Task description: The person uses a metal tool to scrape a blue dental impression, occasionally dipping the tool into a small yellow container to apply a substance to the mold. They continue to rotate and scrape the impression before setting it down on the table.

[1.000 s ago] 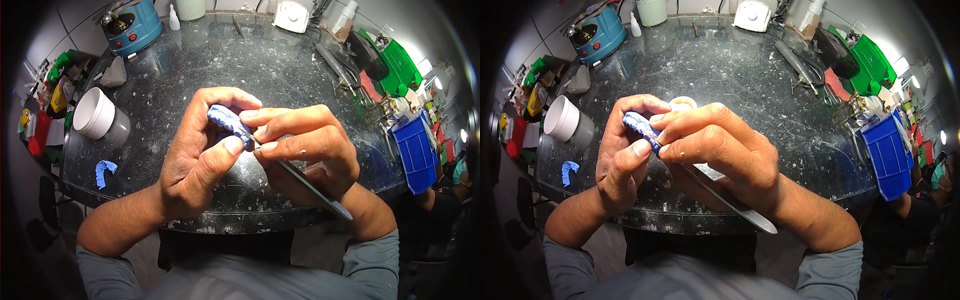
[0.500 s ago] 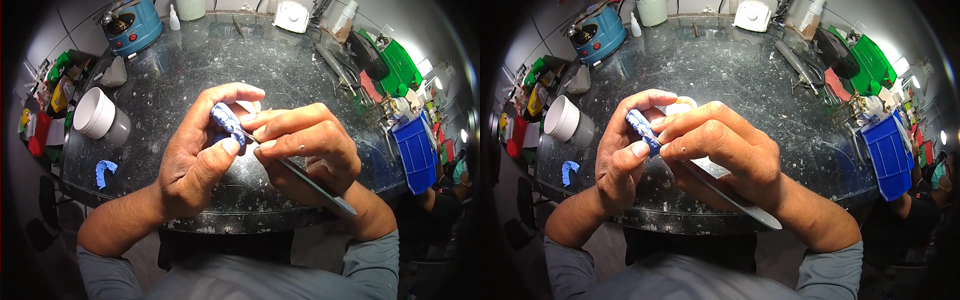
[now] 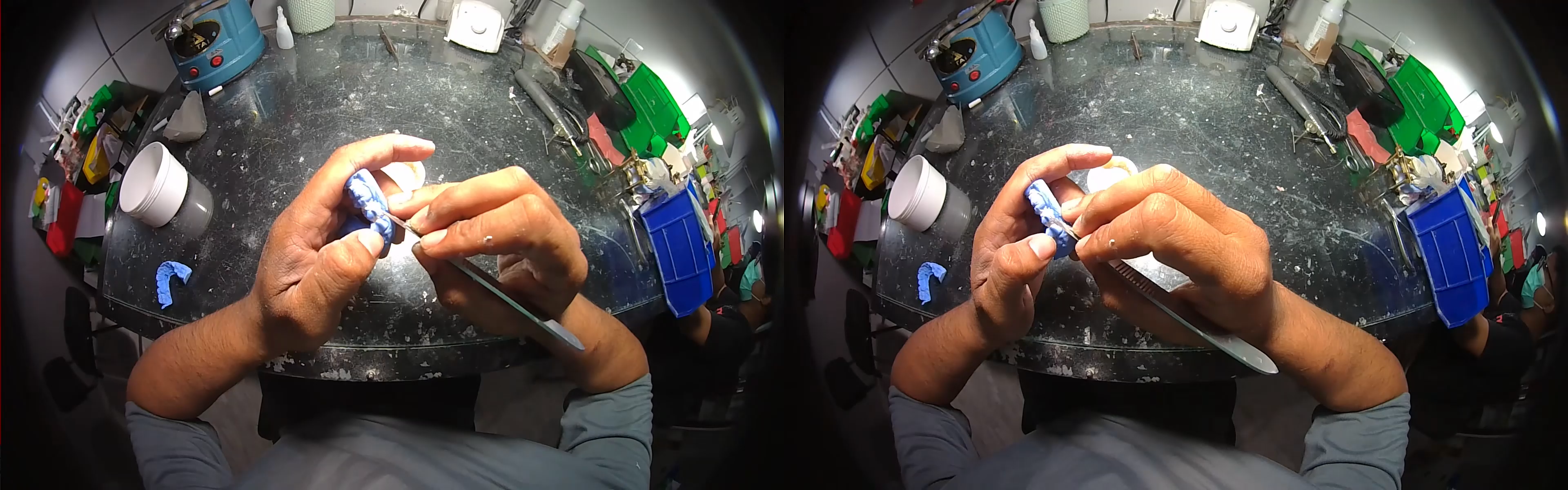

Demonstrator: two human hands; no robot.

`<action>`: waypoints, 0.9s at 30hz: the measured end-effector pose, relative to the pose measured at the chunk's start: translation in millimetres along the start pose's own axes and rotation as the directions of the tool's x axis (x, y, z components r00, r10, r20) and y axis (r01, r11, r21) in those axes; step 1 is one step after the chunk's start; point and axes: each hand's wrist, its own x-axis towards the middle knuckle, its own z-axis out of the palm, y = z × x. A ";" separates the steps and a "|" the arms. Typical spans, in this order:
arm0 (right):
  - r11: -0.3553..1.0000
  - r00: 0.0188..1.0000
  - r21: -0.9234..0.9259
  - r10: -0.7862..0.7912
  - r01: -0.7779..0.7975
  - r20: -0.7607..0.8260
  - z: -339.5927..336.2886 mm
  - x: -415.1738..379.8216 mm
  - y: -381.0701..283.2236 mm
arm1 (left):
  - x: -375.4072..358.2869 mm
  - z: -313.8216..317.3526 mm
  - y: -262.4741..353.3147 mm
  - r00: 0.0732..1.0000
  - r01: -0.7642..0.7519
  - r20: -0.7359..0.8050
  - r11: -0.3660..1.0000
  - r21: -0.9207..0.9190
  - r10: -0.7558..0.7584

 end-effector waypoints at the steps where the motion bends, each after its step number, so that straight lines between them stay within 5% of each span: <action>1: 1.000 1.000 0.004 0.008 -0.008 0.002 0.1 0.4 -0.3 | 0.1 -0.2 -0.1 1.000 0.001 -0.003 1.000 0.007 -0.001; 14: 0.995 0.990 0.050 0.095 -0.091 -0.100 6.0 1.9 -7.8 | 0.7 -2.2 3.4 1.000 0.003 0.013 0.999 0.039 -0.003; 20: 0.998 0.999 -0.055 0.003 -0.001 0.034 -0.8 2.7 -4.2 | -0.6 0.6 2.9 1.000 0.003 -0.008 0.999 0.035 -0.003; 27: 0.994 0.992 0.031 0.102 -0.100 -0.078 6.2 2.0 -7.5 | 0.5 -1.9 2.6 1.000 -0.007 0.020 0.998 0.064 0.006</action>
